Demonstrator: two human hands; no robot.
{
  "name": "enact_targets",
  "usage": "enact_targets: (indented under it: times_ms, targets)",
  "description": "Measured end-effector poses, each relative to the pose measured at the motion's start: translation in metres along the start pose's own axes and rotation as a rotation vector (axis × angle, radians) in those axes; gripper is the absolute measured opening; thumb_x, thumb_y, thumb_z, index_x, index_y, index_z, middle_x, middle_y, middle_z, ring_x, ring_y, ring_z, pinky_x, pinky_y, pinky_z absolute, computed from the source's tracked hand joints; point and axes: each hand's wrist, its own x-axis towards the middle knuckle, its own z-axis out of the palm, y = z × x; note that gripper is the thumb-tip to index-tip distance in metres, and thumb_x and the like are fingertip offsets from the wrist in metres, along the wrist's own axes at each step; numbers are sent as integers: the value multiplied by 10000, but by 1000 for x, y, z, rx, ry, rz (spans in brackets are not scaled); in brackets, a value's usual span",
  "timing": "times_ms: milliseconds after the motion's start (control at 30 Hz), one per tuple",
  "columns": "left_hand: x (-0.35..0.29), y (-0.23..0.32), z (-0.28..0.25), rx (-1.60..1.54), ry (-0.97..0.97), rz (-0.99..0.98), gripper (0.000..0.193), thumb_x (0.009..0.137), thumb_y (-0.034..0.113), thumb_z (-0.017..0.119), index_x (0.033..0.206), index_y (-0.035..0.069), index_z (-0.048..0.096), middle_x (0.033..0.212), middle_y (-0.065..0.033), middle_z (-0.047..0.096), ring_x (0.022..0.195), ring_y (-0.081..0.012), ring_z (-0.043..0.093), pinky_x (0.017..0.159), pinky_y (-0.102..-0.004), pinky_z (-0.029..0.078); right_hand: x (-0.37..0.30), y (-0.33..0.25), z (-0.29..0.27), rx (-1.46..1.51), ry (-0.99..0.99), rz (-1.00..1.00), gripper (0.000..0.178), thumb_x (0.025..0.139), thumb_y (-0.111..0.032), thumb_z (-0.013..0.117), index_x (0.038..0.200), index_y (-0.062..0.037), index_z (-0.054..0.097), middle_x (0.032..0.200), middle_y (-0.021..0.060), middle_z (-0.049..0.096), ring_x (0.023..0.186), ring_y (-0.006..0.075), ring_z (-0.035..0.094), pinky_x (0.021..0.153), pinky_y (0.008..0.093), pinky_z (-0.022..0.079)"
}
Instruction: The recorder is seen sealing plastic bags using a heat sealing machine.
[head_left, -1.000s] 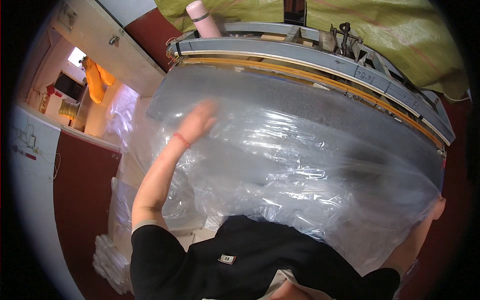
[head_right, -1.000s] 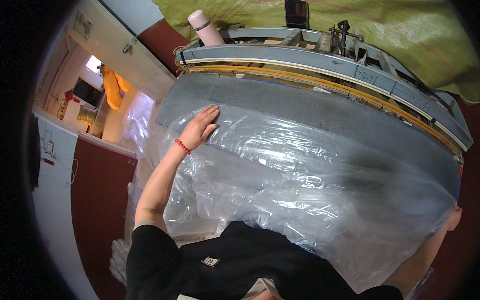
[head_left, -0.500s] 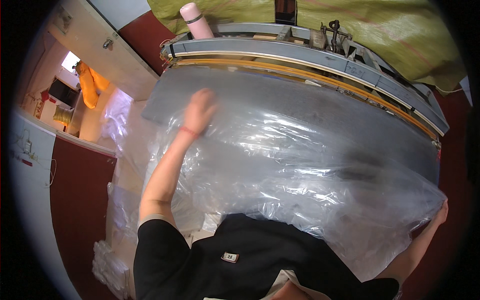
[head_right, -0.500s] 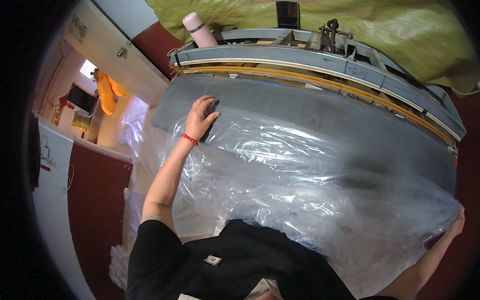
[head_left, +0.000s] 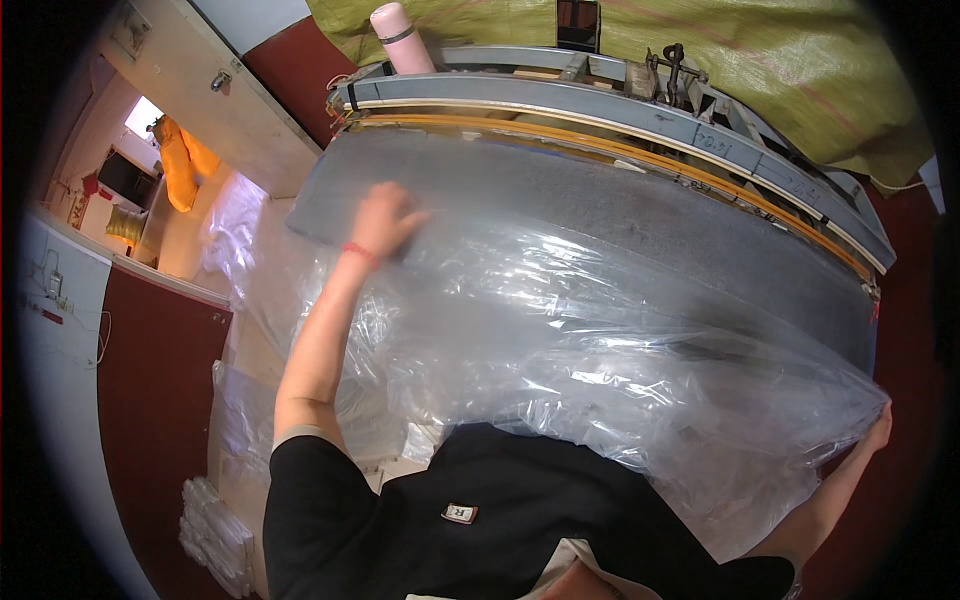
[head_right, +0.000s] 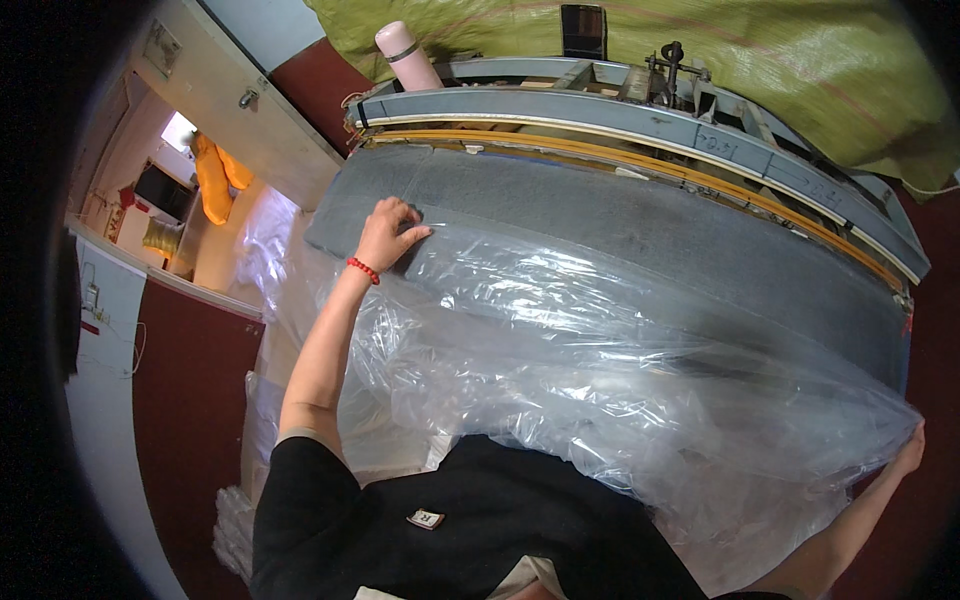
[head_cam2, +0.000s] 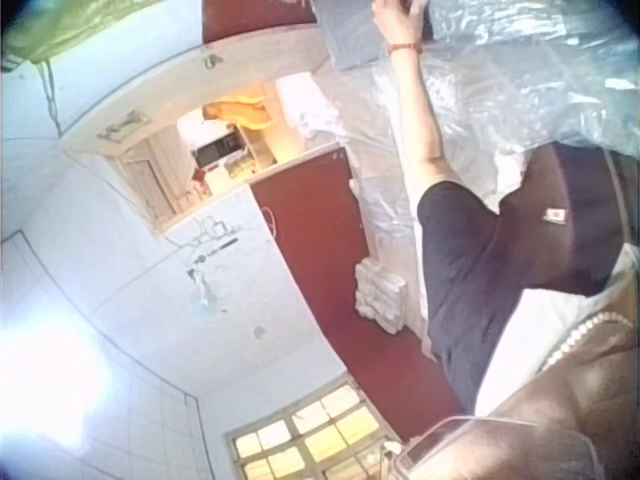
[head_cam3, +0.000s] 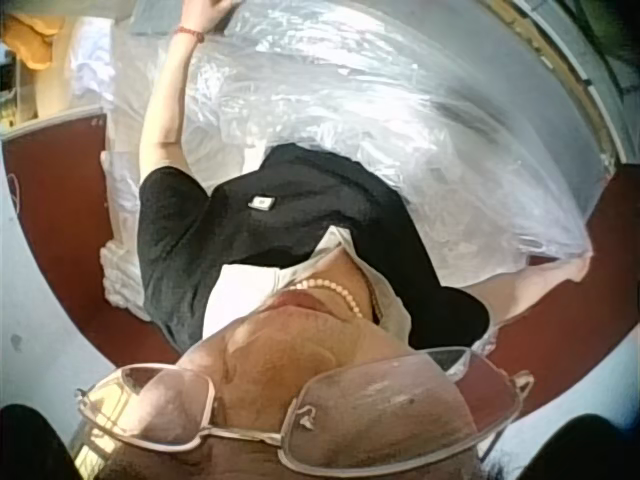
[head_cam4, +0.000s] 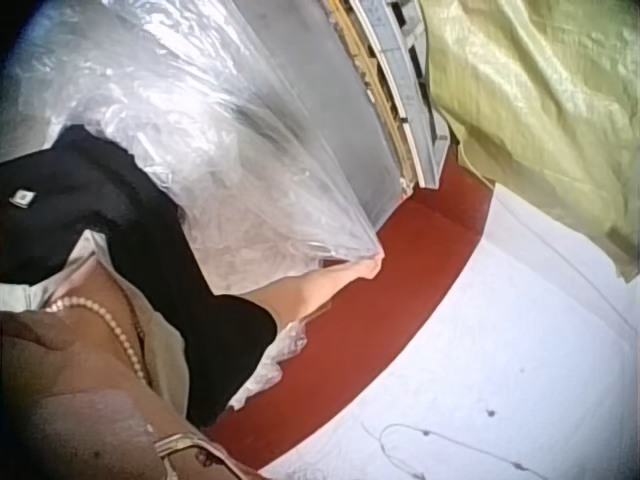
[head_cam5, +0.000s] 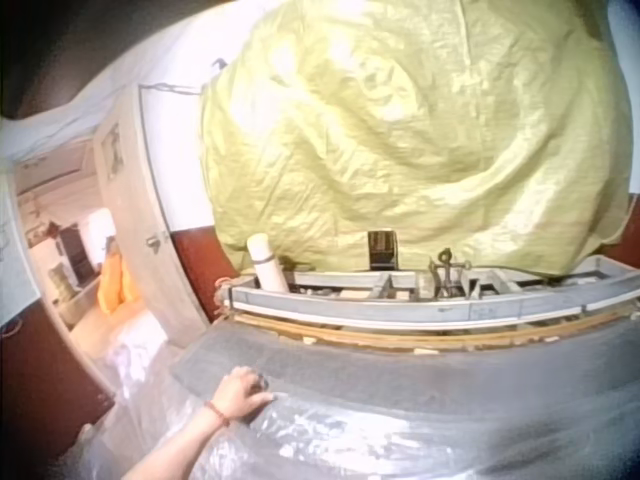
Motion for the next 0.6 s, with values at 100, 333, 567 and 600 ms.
enact_targets:
  times_ms: [100,333,567,600]
  targets:
    - [-1,-2,2,54,-106,188,160,822,164,533,825,17,472,709,-70,540,634,-169,514,605,-252,412,-2,1,0,16,-41,-12,410,802,-282,575,1063,32,541,1036,119,563,933,207,529,848,287,396]
    - [11,21,-13,-1493,-273,-658,85,835,140,517,892,105,464,743,-22,539,569,-68,449,448,-180,349,-4,3,2,41,-28,7,424,802,-279,567,1081,37,527,1070,130,546,963,225,517,865,304,387]
    - [13,12,-7,-1641,-116,-697,148,780,108,564,890,102,464,812,25,542,636,-61,482,519,-177,365,-2,10,-4,63,-56,-11,433,796,-290,575,1075,38,528,1059,134,547,958,223,516,861,302,387]
    - [12,10,-2,-1469,-78,-713,150,771,110,574,883,102,474,803,30,545,655,-64,496,535,-183,377,-1,11,-6,46,-51,-28,442,797,-297,574,1079,39,524,1064,133,544,961,222,513,862,303,386]
